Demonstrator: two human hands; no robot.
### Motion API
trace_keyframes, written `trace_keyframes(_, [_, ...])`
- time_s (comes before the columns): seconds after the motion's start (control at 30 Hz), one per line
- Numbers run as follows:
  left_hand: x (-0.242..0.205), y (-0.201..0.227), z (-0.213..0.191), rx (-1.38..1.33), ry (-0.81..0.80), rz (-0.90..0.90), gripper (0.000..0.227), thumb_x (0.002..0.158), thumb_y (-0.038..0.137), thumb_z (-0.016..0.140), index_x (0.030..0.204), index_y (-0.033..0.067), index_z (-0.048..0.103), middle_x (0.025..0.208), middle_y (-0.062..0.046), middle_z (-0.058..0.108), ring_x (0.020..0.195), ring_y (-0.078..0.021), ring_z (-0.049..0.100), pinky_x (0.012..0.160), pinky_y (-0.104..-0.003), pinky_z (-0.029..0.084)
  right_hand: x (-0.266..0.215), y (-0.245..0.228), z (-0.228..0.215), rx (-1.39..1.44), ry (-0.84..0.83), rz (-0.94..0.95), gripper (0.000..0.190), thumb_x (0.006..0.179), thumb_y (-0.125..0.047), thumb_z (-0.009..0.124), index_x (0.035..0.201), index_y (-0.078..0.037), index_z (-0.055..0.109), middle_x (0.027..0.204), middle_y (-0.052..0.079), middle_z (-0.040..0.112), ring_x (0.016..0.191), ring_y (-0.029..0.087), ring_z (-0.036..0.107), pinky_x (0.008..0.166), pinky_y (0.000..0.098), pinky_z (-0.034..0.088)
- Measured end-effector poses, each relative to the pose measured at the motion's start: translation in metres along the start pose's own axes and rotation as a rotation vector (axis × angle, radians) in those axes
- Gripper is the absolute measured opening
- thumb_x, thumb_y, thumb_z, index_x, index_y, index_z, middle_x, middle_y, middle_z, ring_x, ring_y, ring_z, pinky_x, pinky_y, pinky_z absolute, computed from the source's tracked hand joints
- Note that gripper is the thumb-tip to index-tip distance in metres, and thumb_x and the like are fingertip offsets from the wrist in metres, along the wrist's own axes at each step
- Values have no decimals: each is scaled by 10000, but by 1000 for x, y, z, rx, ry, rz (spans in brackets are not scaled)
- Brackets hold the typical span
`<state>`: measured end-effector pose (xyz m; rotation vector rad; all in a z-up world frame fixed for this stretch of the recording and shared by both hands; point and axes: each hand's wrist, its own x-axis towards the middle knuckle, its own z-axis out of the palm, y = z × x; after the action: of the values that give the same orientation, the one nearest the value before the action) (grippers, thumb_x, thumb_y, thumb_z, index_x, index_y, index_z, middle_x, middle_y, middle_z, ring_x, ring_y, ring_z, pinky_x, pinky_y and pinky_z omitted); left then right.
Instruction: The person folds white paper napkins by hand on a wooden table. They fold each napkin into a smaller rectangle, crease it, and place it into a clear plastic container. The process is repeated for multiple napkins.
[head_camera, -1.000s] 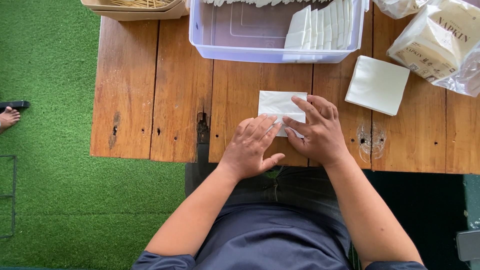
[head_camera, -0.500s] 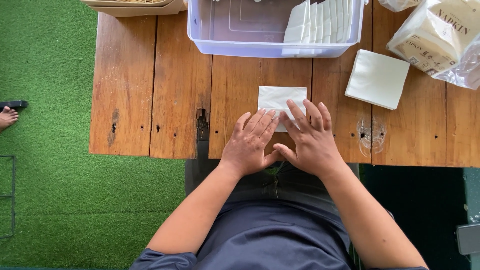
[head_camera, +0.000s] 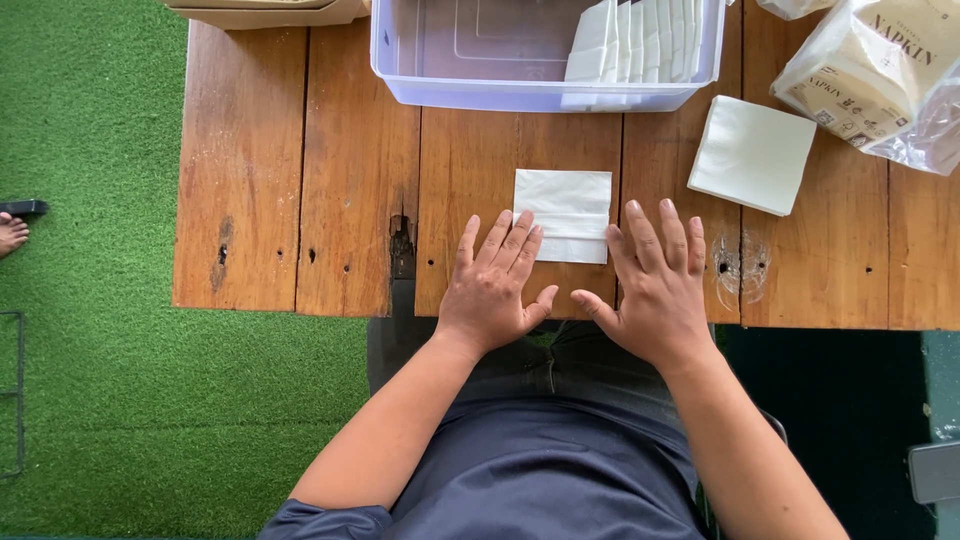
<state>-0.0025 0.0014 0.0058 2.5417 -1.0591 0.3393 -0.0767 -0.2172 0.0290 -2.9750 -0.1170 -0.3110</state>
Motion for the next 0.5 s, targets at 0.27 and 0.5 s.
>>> trace_keyframes(0.27, [-1, 1, -1, 6, 5, -18, 737, 945, 610, 464, 1442, 77, 574, 1528, -147, 540, 1452, -321, 464, 1254, -601, 184, 22, -13, 9, 85, -89, -35, 980, 852, -781, 547, 1547, -90, 511, 1727, 173, 246, 1582, 448, 99, 1261, 627, -1])
trace_keyframes(0.5, [-4, 1, -12, -10, -44, -129, 764, 913, 607, 512, 1468, 84, 551, 1568, -138, 495, 1490, -354, 396, 1254, -650, 119, 17, 0, 4, 87, -168, 41, 910, 909, -719, 487, 1586, -114, 437, 1745, 180, 193, 1606, 439, 19, 1268, 636, -46])
